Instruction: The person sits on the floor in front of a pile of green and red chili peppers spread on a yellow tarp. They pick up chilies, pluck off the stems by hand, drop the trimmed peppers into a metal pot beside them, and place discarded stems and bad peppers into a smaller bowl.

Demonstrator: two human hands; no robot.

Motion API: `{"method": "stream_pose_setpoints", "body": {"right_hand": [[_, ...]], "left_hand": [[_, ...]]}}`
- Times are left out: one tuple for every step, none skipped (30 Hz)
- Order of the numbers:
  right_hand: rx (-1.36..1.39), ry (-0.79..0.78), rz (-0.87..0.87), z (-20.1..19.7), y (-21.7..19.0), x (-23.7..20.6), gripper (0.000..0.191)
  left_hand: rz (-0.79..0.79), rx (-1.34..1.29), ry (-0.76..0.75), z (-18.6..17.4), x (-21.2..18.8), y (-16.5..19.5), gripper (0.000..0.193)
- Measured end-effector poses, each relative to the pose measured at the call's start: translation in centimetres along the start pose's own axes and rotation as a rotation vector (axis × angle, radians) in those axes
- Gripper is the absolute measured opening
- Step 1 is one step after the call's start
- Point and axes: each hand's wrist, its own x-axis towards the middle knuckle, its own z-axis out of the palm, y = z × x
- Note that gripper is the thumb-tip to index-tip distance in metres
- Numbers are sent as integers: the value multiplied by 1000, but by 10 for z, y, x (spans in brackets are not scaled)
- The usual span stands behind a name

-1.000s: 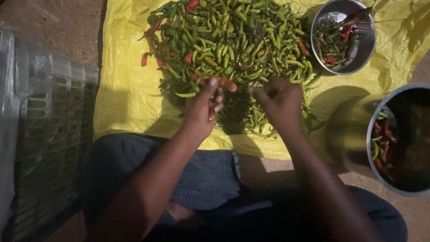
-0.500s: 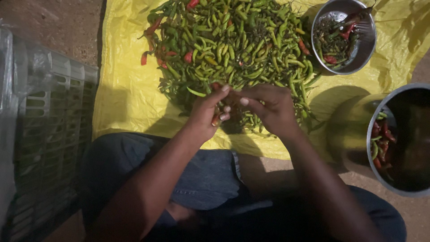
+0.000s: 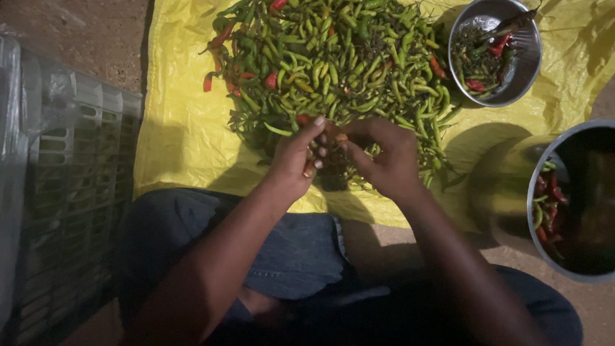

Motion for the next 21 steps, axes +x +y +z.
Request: {"method": "stream_pose_setpoints", "body": {"right_hand": [[-5,0,17,0,-1,0,20],[-10,1,34,0,-2,1,18],[-16,2,52,-1,-3,1,17],[-56,5,38,-1,-3,1,17],[-95,7,24,-2,-3,1,18],[-134,10,9,-2,-2,1,18],[-142,10,-6,-2,-2,0,18],[-149,8,-20,-3,-1,-1,18],[-157,7,-34,-3,1,-2,18],[-156,14,-55,-3,2,-3,18],[-156,20,-75,-1,4,-5,19],[-155,26,-95,0,6,-6,19],[-164,47,-83,1,9,-8,14],[-174,68,-71,3,11,-8,9],[-185,89,-59,5,14,-9,5],[-192,115,-48,6,16,-9,4],[-200,141,-37,7,17,-10,4],[-207,166,-26,8,18,-10,4],[-137,166,37,8,20,-8,5],[-67,165,99,8,21,-6,7],[4,162,163,7,20,-5,9]], "left_hand": [[6,11,21,0,0,0,23],[11,21,40,1,0,0,23],[14,13,33,2,0,0,22],[18,6,25,3,0,0,22],[22,-1,17,5,-1,1,22],[37,6,13,6,-2,2,21],[51,13,10,7,-4,3,21],[65,19,7,8,-6,4,20],[61,11,-7,9,-7,5,21],[57,3,-22,10,-9,6,21],[53,-5,-36,10,-10,6,21],[50,1,-36,11,-11,6,22],[47,7,-36,11,-11,6,23],[45,13,-36,12,-11,7,24],[41,-1,-43,12,-10,7,23],[36,-15,-49,12,-10,7,22],[32,-29,-55,12,-9,8,21],[70,-33,-110,12,-9,8,21],[107,-35,-164,11,-8,9,22],[145,-39,-219,10,-8,9,22],[129,-73,-189,10,-8,9,21]]}}
